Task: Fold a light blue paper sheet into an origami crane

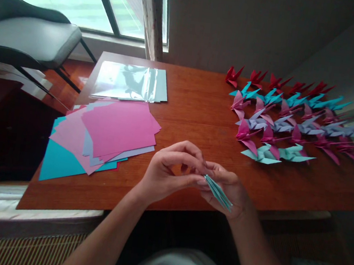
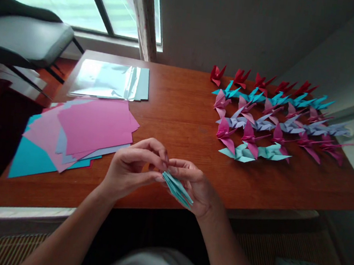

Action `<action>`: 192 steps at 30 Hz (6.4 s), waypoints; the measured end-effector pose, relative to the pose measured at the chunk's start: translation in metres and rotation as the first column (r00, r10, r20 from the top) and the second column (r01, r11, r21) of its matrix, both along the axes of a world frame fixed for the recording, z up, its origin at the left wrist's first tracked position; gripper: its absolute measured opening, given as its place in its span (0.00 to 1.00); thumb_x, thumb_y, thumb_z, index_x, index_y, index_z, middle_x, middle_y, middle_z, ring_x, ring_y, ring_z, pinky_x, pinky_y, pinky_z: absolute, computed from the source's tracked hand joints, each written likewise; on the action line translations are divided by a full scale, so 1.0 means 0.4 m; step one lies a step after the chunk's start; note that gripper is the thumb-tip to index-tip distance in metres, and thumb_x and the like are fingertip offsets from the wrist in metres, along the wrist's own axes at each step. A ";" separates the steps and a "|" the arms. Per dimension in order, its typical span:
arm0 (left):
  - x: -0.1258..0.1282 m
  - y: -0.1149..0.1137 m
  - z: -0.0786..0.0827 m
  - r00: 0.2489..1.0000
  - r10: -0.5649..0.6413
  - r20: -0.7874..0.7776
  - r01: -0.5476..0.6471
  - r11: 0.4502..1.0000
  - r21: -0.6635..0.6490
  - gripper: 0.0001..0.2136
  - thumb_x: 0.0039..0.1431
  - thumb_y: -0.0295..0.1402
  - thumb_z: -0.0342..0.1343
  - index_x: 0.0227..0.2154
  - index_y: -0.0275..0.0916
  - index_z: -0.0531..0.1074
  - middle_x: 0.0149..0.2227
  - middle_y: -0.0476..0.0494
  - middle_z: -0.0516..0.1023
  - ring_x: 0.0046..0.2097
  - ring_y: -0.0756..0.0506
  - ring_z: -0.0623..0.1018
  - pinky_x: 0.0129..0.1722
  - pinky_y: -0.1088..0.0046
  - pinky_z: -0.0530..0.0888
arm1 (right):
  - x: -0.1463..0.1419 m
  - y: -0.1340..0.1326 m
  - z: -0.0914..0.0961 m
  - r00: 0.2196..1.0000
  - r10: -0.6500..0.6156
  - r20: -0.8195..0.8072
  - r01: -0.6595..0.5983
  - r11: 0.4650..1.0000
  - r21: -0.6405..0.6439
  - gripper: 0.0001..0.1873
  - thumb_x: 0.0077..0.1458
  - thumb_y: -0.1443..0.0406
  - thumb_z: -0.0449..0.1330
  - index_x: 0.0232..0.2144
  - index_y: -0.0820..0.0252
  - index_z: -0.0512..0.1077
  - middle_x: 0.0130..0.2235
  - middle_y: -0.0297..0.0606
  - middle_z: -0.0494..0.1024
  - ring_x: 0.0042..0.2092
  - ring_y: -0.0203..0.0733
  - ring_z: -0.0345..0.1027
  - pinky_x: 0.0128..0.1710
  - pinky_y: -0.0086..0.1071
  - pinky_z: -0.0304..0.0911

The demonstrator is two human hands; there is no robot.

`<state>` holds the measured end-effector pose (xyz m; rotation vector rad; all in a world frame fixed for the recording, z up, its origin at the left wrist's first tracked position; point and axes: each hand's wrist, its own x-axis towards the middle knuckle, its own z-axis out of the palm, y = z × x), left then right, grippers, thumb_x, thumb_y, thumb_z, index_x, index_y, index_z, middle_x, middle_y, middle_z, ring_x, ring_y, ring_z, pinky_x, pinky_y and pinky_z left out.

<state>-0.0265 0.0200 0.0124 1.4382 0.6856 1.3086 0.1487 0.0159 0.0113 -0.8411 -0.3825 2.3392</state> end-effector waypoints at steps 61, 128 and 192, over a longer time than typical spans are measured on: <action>0.007 -0.007 -0.011 0.975 0.194 -0.109 -0.197 0.980 -0.016 0.01 0.60 0.27 0.63 0.34 0.38 0.77 0.32 0.46 0.78 0.34 0.50 0.75 0.34 0.74 0.72 | -0.033 -0.038 0.040 0.497 -0.778 0.384 -0.093 0.392 0.915 0.04 0.62 0.68 0.62 0.35 0.54 0.75 0.37 0.33 0.75 0.40 0.37 0.69 0.37 0.31 0.63; 0.014 0.002 -0.031 0.999 0.015 -0.047 -0.033 0.913 -0.407 0.15 0.57 0.44 0.65 0.30 0.34 0.78 0.29 0.43 0.81 0.30 0.49 0.76 0.31 0.75 0.71 | -0.015 0.024 0.019 0.591 -0.665 0.456 -0.082 0.513 0.854 0.08 0.59 0.58 0.65 0.34 0.55 0.78 0.34 0.35 0.80 0.36 0.39 0.75 0.35 0.32 0.71; 0.012 0.010 -0.021 0.986 0.163 0.024 -0.124 0.828 -0.547 0.09 0.56 0.37 0.65 0.34 0.36 0.78 0.33 0.44 0.83 0.32 0.49 0.80 0.28 0.79 0.72 | -0.023 0.002 -0.029 0.328 -0.909 0.259 -0.465 0.083 0.881 0.10 0.58 0.72 0.65 0.41 0.54 0.78 0.40 0.39 0.79 0.44 0.45 0.70 0.45 0.44 0.71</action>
